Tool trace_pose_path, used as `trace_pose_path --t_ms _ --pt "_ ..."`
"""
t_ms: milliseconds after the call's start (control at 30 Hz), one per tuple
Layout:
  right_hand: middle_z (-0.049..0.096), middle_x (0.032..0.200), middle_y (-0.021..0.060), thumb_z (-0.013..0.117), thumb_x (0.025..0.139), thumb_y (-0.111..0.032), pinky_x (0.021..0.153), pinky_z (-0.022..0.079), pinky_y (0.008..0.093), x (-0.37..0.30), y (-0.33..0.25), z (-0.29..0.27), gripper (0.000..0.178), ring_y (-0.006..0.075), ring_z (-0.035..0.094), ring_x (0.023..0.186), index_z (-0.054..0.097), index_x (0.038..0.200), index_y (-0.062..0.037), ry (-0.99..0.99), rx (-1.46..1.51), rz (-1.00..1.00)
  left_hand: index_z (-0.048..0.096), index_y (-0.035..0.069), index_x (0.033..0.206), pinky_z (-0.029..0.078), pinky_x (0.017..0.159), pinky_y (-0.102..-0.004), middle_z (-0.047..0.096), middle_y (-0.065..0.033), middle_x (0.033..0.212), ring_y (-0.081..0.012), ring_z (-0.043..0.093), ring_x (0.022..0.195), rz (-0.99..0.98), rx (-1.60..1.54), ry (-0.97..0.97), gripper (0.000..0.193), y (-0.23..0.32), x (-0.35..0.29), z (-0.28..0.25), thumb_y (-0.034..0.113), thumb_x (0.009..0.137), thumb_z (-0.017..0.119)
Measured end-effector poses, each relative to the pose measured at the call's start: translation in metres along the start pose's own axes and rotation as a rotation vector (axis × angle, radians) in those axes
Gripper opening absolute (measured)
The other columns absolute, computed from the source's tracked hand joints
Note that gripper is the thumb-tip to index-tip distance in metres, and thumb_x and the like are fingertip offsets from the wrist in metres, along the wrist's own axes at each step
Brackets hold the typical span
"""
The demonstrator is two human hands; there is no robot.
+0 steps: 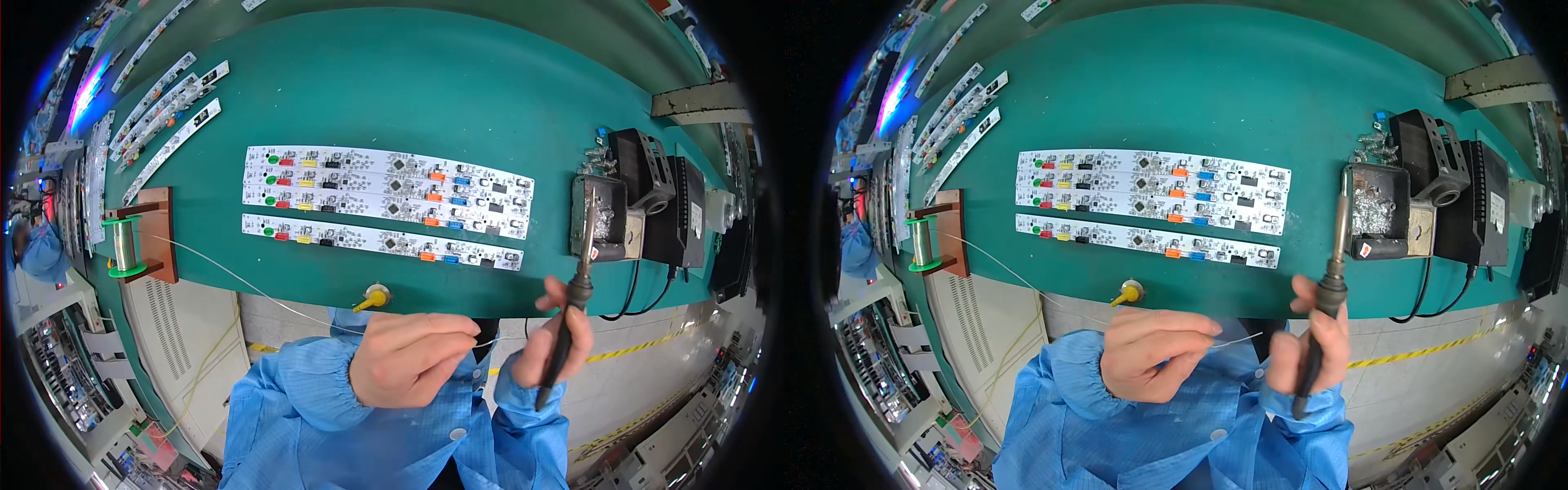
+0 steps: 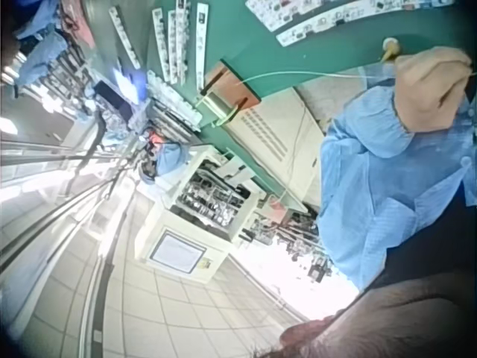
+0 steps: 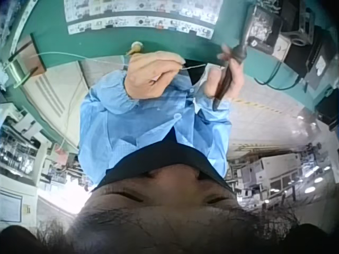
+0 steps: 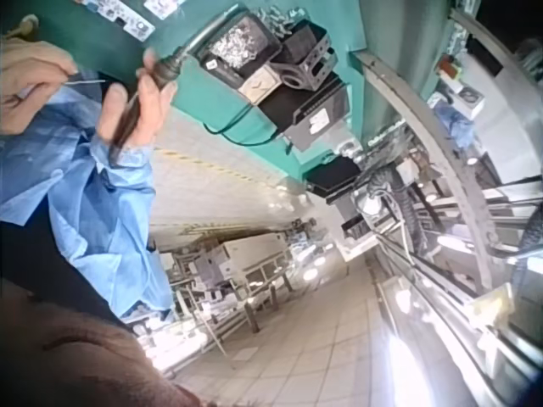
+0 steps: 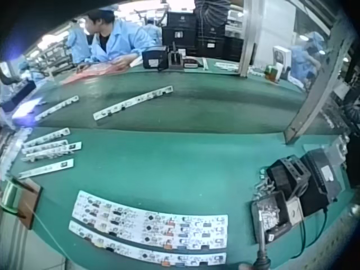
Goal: Soldering electronic components onto circuit board strips at a manual assembly station.
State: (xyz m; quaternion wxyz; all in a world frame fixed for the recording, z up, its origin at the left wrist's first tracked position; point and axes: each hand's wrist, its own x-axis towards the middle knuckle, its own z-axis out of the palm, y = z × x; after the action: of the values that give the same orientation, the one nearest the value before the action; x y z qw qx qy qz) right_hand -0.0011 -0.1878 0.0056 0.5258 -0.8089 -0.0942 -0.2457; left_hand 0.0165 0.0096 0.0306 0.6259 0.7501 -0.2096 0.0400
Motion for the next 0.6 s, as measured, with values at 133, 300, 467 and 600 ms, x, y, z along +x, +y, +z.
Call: trace_pose_path --t_ms 133,300,467,600 --pt "0.057 0.122 0.0281 0.061 0.081 0.006 0.088 0.044 0.0365 0.025 0.005 0.016 0.051 0.0227 0.055 0.092 0.045 0.129 -0.0036 -0.131 -0.282 -0.028 0.065 0.0 0.083 0.051 0.054 -0.0271 0.07 -0.0144 0.088 -0.0193 0.066 0.065 -0.11 0.2 0.088 0.016 0.001 0.0 -0.015 -0.007 0.069 0.065" --pt "0.058 0.108 0.0188 0.063 0.078 0.012 0.088 0.045 0.0373 0.026 0.016 0.025 0.055 0.0315 0.059 0.108 0.047 0.129 -0.0011 -0.126 -0.327 0.01 0.061 0.001 0.085 0.041 0.046 -0.023 0.067 -0.0151 0.096 -0.0088 0.053 0.055 -0.257 0.297 0.374 0.014 -0.003 -0.016 -0.051 -0.006 0.075 0.066" --pt "0.056 0.096 0.0147 0.063 0.077 0.014 0.087 0.047 0.0379 0.026 0.019 0.024 0.056 0.033 0.06 0.109 0.047 0.129 -0.0009 -0.119 -0.354 -0.034 0.058 -0.002 0.088 0.038 0.046 -0.0204 0.064 -0.0178 0.107 -0.0044 0.049 0.054 -0.307 0.225 0.46 0.011 -0.013 -0.034 -0.066 -0.008 0.08 0.063" --pt "0.058 0.097 0.0175 0.06 0.078 0.017 0.084 0.048 0.0365 0.022 0.021 0.025 0.057 0.0317 0.061 0.107 0.045 0.13 -0.0015 -0.135 -0.303 -0.023 0.058 -0.002 0.086 0.04 0.055 -0.0206 0.062 -0.0211 0.114 -0.0062 0.051 0.064 -0.309 0.221 0.294 0.01 -0.007 -0.027 -0.05 -0.009 0.079 0.06"
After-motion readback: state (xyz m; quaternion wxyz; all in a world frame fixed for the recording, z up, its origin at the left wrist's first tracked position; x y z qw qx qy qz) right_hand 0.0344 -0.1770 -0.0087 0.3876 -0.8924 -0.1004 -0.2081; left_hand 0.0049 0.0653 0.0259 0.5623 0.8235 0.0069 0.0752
